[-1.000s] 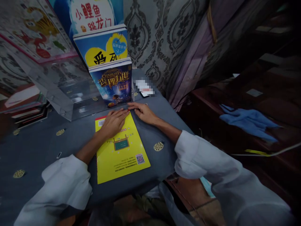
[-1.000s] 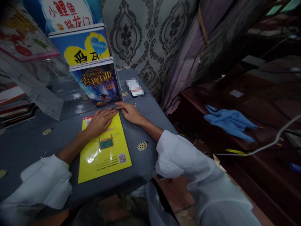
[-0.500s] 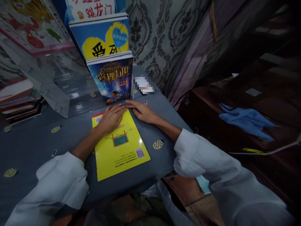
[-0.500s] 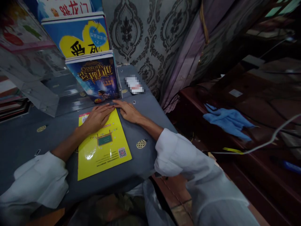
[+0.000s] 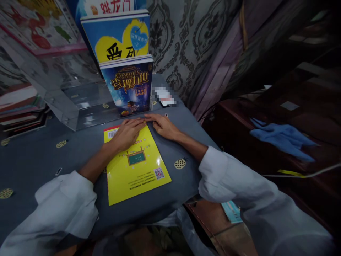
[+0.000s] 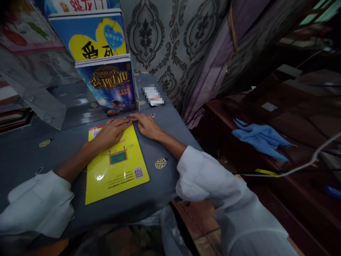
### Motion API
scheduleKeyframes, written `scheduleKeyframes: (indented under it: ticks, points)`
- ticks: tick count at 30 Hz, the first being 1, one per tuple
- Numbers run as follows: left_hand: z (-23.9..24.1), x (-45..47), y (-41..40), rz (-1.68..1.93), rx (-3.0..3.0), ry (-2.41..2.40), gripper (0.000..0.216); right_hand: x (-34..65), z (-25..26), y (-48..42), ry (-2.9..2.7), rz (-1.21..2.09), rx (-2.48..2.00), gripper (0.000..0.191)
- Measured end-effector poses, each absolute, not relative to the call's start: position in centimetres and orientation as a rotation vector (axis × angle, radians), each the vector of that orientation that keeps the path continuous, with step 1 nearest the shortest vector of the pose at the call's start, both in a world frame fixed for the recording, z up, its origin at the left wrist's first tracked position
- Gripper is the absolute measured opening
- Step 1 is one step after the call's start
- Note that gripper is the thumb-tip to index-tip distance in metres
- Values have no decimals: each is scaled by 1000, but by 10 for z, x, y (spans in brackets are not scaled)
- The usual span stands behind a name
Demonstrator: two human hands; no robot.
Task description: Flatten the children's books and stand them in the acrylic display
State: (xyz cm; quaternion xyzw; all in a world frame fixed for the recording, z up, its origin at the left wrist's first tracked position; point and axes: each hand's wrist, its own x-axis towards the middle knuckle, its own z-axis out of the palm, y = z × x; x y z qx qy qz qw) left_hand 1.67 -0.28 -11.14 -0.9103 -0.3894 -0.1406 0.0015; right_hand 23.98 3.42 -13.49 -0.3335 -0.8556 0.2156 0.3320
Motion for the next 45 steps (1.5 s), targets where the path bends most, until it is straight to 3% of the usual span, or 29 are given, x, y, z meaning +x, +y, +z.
scheduleKeyframes:
  ticks: [18,31,45]
  points:
    - [-115,14,-5,-563,-2885,-1225,40,243,-125,20,-2309,467,-804,56]
    - [-111,20,-7,-299,-2909,-1295,51,248,-127,-27,-2428,378,-852,53]
    - [-107,15,-8,-407,-2999,-1181,46,247,-123,-26,-2457,328,-873,50]
